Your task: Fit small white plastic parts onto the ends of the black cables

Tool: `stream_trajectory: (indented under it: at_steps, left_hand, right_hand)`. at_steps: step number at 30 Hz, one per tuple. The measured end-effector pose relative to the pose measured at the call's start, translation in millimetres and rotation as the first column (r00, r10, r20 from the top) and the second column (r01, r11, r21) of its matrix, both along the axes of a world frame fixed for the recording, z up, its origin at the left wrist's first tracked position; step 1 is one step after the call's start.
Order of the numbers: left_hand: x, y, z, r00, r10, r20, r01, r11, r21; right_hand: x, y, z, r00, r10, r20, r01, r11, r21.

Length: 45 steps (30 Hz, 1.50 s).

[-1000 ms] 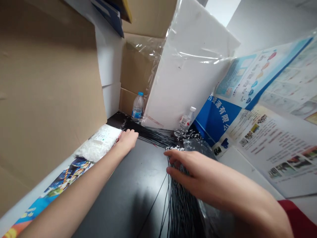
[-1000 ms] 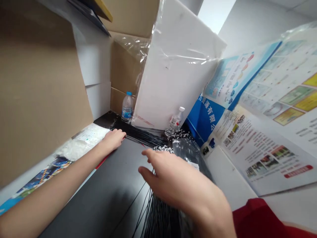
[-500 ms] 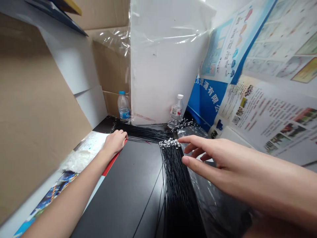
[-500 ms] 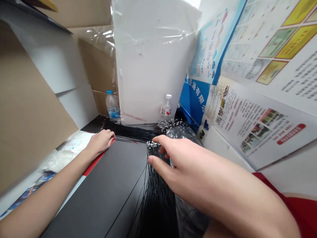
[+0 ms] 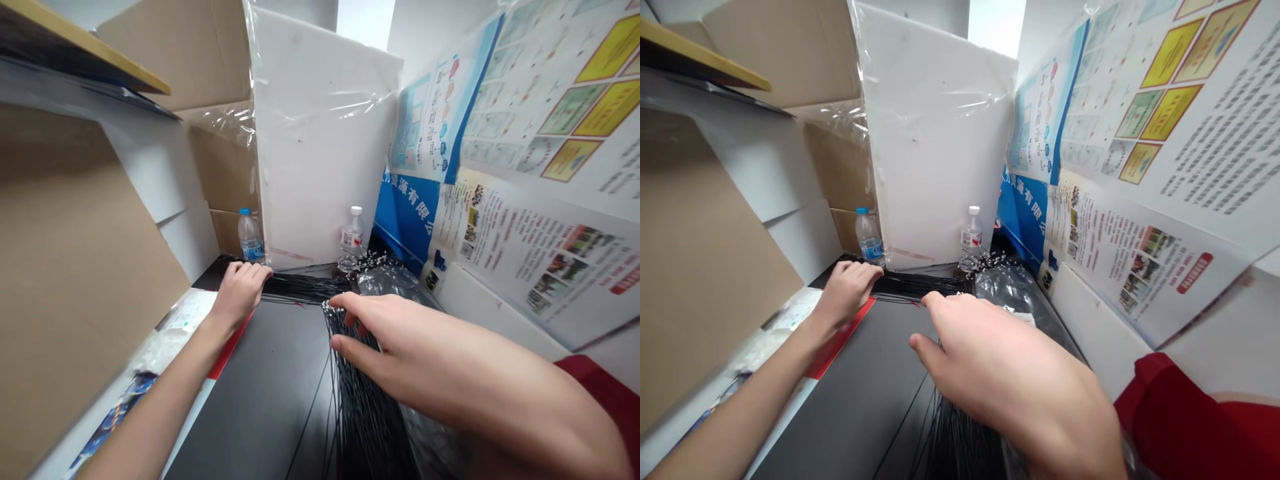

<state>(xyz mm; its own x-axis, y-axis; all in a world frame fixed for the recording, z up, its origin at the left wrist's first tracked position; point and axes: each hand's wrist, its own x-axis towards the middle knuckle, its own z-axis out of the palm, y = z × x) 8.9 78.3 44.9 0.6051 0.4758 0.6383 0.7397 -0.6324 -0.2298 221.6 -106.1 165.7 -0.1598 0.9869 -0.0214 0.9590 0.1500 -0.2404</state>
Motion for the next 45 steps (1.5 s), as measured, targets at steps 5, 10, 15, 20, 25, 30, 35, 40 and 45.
stream_trajectory:
  at_steps: [5,10,15,20,25,30,35,40,45]
  left_hand:
    - [3.3,-31.7,52.4,0.992,-0.065,0.104,0.046,0.984,0.174]
    - [6.7,-76.8,86.7,0.926,-0.153,0.345,0.157,0.987,0.017]
    - [13.9,-93.9,89.3,0.690,-0.212,0.692,0.501,0.830,-0.246]
    - [9.1,-85.2,89.6,0.673,-0.181,0.717,0.643,0.623,-0.445]
    - [-8.9,-77.6,95.2,0.820,-0.182,0.542,0.546,0.533,-0.646]
    - [-20.2,-70.4,96.7,0.887,-0.113,0.447,0.401,0.670,-0.625]
    - [-16.6,-67.6,91.2,0.921,-0.061,0.385,0.276,0.801,-0.532]
    - [2.4,-81.4,87.9,0.902,-0.221,0.372,0.408,0.718,-0.563]
    - [9.0,-86.6,89.7,0.900,-0.282,0.332,0.433,0.658,-0.616]
  right_hand:
    - [-5.0,14.9,-2.8,1.000,-0.015,0.020,0.014,0.999,0.033]
    - [-9.8,24.0,-6.3,0.998,-0.015,0.057,0.002,0.974,0.227]
    - [-20.0,23.6,1.8,0.993,0.017,0.120,-0.050,0.960,0.276]
    - [-25.2,22.6,9.2,0.975,-0.102,0.196,0.025,0.932,0.361]
    - [-10.4,26.1,6.6,0.945,-0.266,0.193,0.129,0.841,0.526]
    - [1.1,30.5,1.8,0.923,-0.293,0.250,0.118,0.833,0.540]
    - [-3.7,33.7,-1.6,0.919,-0.294,0.264,0.136,0.863,0.487]
    - [-15.0,36.0,-11.0,0.965,-0.068,0.255,-0.065,0.876,0.478]
    - [-28.1,39.7,-17.7,0.963,0.084,0.256,-0.167,0.931,0.324]
